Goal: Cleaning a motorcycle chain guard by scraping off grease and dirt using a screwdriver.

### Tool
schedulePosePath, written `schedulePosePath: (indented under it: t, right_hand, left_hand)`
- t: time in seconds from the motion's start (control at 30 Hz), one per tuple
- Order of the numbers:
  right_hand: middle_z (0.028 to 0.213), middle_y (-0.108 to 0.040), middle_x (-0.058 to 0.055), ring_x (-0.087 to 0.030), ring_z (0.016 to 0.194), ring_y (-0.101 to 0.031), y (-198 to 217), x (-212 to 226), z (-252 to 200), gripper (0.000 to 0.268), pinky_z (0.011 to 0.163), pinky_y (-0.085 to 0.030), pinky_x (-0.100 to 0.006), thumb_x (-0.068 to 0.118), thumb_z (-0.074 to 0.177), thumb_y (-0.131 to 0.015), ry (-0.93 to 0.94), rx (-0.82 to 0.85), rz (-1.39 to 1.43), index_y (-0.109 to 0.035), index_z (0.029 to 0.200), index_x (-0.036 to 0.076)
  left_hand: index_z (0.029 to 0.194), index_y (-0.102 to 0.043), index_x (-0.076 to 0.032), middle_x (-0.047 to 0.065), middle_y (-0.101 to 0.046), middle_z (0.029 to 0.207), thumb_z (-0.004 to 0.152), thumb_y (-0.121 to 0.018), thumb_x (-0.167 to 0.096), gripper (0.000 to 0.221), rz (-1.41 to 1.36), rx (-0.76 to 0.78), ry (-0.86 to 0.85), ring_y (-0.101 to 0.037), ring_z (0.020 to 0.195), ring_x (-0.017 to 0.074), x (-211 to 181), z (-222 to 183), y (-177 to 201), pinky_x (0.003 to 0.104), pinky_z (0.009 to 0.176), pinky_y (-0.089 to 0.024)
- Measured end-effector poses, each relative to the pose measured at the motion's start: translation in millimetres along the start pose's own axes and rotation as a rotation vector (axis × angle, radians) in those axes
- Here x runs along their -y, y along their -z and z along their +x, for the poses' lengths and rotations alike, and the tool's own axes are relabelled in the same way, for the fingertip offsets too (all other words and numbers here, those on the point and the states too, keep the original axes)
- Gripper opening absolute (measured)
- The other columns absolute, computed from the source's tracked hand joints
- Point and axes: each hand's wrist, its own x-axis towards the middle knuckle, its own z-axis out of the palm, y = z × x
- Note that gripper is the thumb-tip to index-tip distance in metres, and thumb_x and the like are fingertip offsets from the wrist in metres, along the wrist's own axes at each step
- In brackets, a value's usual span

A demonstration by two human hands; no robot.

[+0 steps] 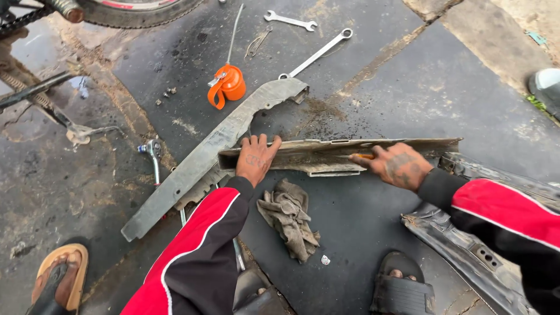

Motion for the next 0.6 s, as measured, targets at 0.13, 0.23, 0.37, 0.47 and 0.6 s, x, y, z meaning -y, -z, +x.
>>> schedulePosePath:
  t: [0.13, 0.23, 0.37, 0.47, 0.6]
  right_hand:
    - [0.104, -0.062, -0.017, -0.019, 0.060, -0.066, -25, -44, -54, 0.070, 0.055, -0.058, -0.035, 0.016, 0.102, -0.045, -0.085, 0.264, -0.026, -0.017, 0.164, 0.033]
    - [0.097, -0.066, -0.015, -0.023, 0.058, -0.066, -72, -64, -85, 0.090, 0.049, -0.057, -0.037, 0.008, 0.080, -0.052, -0.069, -0.004, 0.109, -0.028, 0.163, 0.034]
    - [0.106, -0.064, -0.018, -0.020, 0.055, -0.066, -38, -32, -47, 0.068, 0.047, -0.057, -0.034, 0.019, 0.099, -0.048, -0.090, 0.123, 0.025, -0.025, 0.162, 0.029]
    - [0.108, -0.065, -0.020, -0.021, 0.055, -0.066, -36, -13, -22, 0.064, 0.048, -0.056, -0.035, 0.019, 0.101, -0.047, -0.052, 0.055, 0.031, -0.027, 0.161, 0.028]
    - [0.108, -0.068, -0.014, -0.021, 0.059, -0.066, -33, -34, -33, 0.071, 0.054, -0.057, -0.037, 0.018, 0.097, -0.050, -0.027, -0.010, 0.047, -0.026, 0.162, 0.035]
  left_hand:
    - [0.144, -0.041, -0.020, 0.011, -0.053, 0.102, 0.091, -0.069, -0.017, 0.060, -0.010, 0.006, -0.013, -0.055, 0.090, 0.0304, 0, -1, 12, 0.045, 0.077, -0.043]
    - [0.144, -0.040, -0.020, 0.011, -0.052, 0.102, 0.089, -0.070, -0.017, 0.063, -0.031, 0.032, -0.005, -0.055, 0.091, 0.0297, -1, -3, 17, 0.044, 0.078, -0.042]
    - [0.146, -0.039, -0.019, 0.011, -0.052, 0.102, 0.086, -0.072, -0.016, 0.069, -0.010, 0.054, -0.009, -0.054, 0.088, 0.0301, -2, -4, 18, 0.044, 0.076, -0.042]
    - [0.146, -0.039, -0.019, 0.011, -0.052, 0.101, 0.087, -0.072, -0.015, 0.068, -0.009, 0.036, -0.016, -0.054, 0.087, 0.0301, -4, -6, 16, 0.045, 0.076, -0.042]
    - [0.148, -0.038, -0.019, 0.012, -0.052, 0.101, 0.086, -0.071, -0.014, 0.071, 0.018, 0.025, -0.027, -0.053, 0.087, 0.0300, -3, -9, 11, 0.045, 0.076, -0.042]
